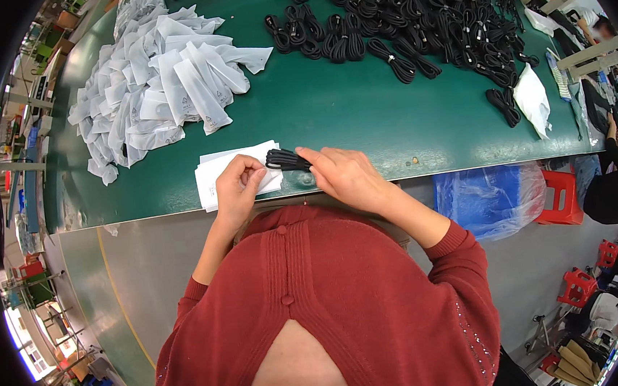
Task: The person repeatedly picks up black cables from a pile on a green table and places them into small white paper bags. The person handles the cables and bags by hand, folding the bags closed after insertion. The task is performed in a repetitive, one-at-a-time manner throughout the clip.
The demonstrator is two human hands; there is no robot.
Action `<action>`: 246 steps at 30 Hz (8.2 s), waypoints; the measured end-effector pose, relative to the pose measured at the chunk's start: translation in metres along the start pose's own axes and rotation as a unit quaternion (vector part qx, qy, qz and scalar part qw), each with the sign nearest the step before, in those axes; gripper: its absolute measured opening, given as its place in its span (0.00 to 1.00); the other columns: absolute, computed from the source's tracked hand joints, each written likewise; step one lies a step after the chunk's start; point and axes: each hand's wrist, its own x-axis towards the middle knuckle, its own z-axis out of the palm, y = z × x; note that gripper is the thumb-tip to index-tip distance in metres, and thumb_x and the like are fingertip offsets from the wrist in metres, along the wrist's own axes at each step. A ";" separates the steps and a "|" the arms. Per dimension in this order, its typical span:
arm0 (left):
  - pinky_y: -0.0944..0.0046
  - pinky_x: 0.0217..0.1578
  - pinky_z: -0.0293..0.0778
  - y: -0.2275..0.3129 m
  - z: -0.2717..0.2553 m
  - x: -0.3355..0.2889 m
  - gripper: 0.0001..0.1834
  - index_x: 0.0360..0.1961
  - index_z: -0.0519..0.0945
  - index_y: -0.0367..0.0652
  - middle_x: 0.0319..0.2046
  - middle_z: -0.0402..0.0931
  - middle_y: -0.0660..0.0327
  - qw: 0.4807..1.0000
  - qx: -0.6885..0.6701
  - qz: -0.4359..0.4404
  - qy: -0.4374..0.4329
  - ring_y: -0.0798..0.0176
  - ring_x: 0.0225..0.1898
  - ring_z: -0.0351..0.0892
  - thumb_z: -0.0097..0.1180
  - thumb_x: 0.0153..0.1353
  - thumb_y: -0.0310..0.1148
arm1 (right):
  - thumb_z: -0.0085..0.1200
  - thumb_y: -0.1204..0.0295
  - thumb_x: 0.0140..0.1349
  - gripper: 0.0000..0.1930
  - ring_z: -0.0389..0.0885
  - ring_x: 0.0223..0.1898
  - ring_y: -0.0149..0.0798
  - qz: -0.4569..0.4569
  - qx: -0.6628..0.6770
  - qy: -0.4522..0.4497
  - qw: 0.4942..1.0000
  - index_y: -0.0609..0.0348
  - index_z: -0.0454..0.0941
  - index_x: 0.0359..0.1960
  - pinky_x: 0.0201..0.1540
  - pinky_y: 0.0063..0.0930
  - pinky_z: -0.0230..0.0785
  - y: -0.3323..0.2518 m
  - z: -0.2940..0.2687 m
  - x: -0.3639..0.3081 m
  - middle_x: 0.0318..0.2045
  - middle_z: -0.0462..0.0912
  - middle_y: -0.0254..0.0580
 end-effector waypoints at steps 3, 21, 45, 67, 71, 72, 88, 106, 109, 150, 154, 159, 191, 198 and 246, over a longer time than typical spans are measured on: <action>0.72 0.33 0.66 -0.002 0.002 0.000 0.04 0.34 0.77 0.36 0.34 0.76 0.64 0.999 -0.036 0.001 0.020 0.73 0.30 0.68 0.60 0.58 0.20 | 0.55 0.78 0.60 0.18 0.81 0.31 0.50 -0.017 -0.024 -0.035 0.999 0.61 0.76 0.53 0.35 0.41 0.75 -0.001 -0.002 0.000 0.31 0.81 0.49; 0.66 0.40 0.68 0.037 -0.011 0.028 0.04 0.31 0.78 0.40 0.41 0.77 0.61 0.996 0.010 0.088 -0.003 0.65 0.42 0.73 0.62 0.57 0.25 | 0.57 0.71 0.66 0.17 0.74 0.30 0.25 0.175 0.456 0.013 0.873 0.65 0.72 0.54 0.32 0.21 0.70 -0.005 0.022 0.031 0.41 0.72 0.39; 0.23 0.50 0.75 0.046 -0.073 0.157 0.13 0.45 0.77 0.34 0.49 0.76 0.52 0.815 -0.576 -0.057 0.033 0.48 0.56 0.75 0.59 0.65 0.31 | 0.62 0.67 0.52 0.19 0.70 0.58 0.52 -0.118 -0.305 0.091 0.941 0.60 0.73 0.45 0.56 0.49 0.62 0.119 -0.007 0.114 0.43 0.76 0.47; 0.61 0.35 0.74 0.009 -0.012 0.011 0.12 0.38 0.81 0.39 0.38 0.75 0.57 0.972 0.148 0.167 -0.072 0.57 0.38 0.77 0.67 0.52 0.24 | 0.52 0.75 0.67 0.09 0.83 0.33 0.46 0.110 0.083 0.180 0.974 0.64 0.78 0.46 0.35 0.34 0.73 0.034 -0.002 0.034 0.34 0.81 0.49; 0.59 0.36 0.74 -0.005 -0.003 0.007 0.06 0.33 0.79 0.37 0.33 0.74 0.56 0.973 0.158 0.159 -0.050 0.56 0.34 0.76 0.63 0.55 0.22 | 0.50 0.76 0.68 0.09 0.85 0.33 0.40 0.153 0.173 0.146 0.962 0.66 0.78 0.47 0.36 0.30 0.74 0.006 0.010 0.016 0.33 0.82 0.47; 0.60 0.35 0.73 -0.005 -0.003 0.009 0.05 0.33 0.78 0.37 0.33 0.75 0.56 0.976 0.150 0.151 -0.045 0.56 0.33 0.76 0.62 0.55 0.22 | 0.50 0.77 0.68 0.09 0.85 0.33 0.41 0.149 0.169 0.142 0.964 0.66 0.78 0.47 0.36 0.31 0.74 0.002 0.011 0.012 0.33 0.81 0.47; 0.65 0.34 0.70 0.008 -0.009 0.009 0.05 0.32 0.76 0.37 0.34 0.76 0.59 0.995 -0.009 0.094 -0.039 0.62 0.33 0.73 0.59 0.56 0.20 | 0.53 0.75 0.66 0.09 0.81 0.28 0.43 -0.024 0.084 0.034 0.996 0.62 0.76 0.46 0.30 0.36 0.72 0.003 0.014 0.001 0.29 0.78 0.45; 0.64 0.41 0.68 0.036 -0.014 0.032 0.06 0.31 0.76 0.40 0.41 0.76 0.60 0.977 0.058 0.204 -0.001 0.60 0.41 0.71 0.62 0.53 0.21 | 0.49 0.64 0.72 0.13 0.69 0.23 0.25 0.285 0.537 0.067 0.791 0.62 0.72 0.47 0.28 0.21 0.66 -0.025 0.027 0.032 0.36 0.72 0.36; 0.69 0.43 0.66 0.036 -0.032 0.053 0.03 0.33 0.76 0.41 0.43 0.75 0.63 0.986 -0.139 0.085 0.020 0.69 0.42 0.69 0.59 0.60 0.25 | 0.54 0.67 0.68 0.14 0.75 0.27 0.29 0.197 0.372 0.154 0.894 0.62 0.73 0.50 0.29 0.24 0.69 -0.011 0.019 0.036 0.43 0.73 0.42; 0.65 0.39 0.76 0.027 -0.017 0.164 0.06 0.40 0.79 0.40 0.33 0.78 0.65 0.884 -0.458 -0.073 -0.055 0.71 0.39 0.78 0.54 0.68 0.31 | 0.68 0.77 0.49 0.19 0.82 0.30 0.40 -0.065 0.007 0.186 0.980 0.60 0.80 0.44 0.32 0.29 0.73 0.011 -0.033 0.124 0.33 0.83 0.43; 0.66 0.35 0.71 0.040 -0.015 0.157 0.09 0.41 0.80 0.44 0.33 0.78 0.67 0.890 -0.453 -0.050 -0.017 0.72 0.40 0.77 0.56 0.65 0.36 | 0.68 0.74 0.52 0.16 0.79 0.28 0.35 -0.039 0.051 0.209 0.976 0.62 0.79 0.42 0.32 0.28 0.72 0.023 -0.028 0.142 0.30 0.81 0.41; 0.63 0.46 0.71 0.027 -0.083 0.194 0.09 0.43 0.81 0.44 0.41 0.80 0.65 0.897 -0.414 0.042 0.151 0.69 0.46 0.77 0.58 0.66 0.36 | 0.68 0.66 0.57 0.22 0.77 0.29 0.30 0.046 0.203 0.243 0.947 0.63 0.74 0.50 0.36 0.25 0.72 0.004 -0.029 0.141 0.30 0.81 0.41; 0.67 0.35 0.70 0.001 -0.004 0.006 0.03 0.32 0.77 0.37 0.32 0.76 0.60 0.998 -0.029 0.046 0.005 0.67 0.32 0.73 0.60 0.58 0.20 | 0.58 0.77 0.56 0.23 0.77 0.23 0.43 -0.045 -0.073 -0.013 0.996 0.54 0.78 0.56 0.27 0.38 0.72 -0.009 0.012 0.003 0.26 0.72 0.40; 0.62 0.41 0.70 0.020 -0.005 0.006 0.07 0.30 0.78 0.40 0.39 0.78 0.60 0.977 0.064 0.199 -0.048 0.58 0.39 0.74 0.61 0.52 0.19 | 0.57 0.71 0.62 0.14 0.81 0.32 0.48 0.182 0.297 -0.119 0.930 0.59 0.79 0.49 0.39 0.35 0.74 -0.004 0.007 0.013 0.31 0.78 0.45; 0.67 0.38 0.68 0.009 0.002 0.003 0.05 0.31 0.79 0.39 0.34 0.76 0.62 0.994 -0.042 0.095 -0.023 0.66 0.34 0.71 0.62 0.54 0.19 | 0.52 0.67 0.69 0.11 0.82 0.31 0.30 0.256 0.314 -0.150 0.902 0.62 0.81 0.45 0.31 0.25 0.72 0.000 -0.002 0.016 0.32 0.85 0.43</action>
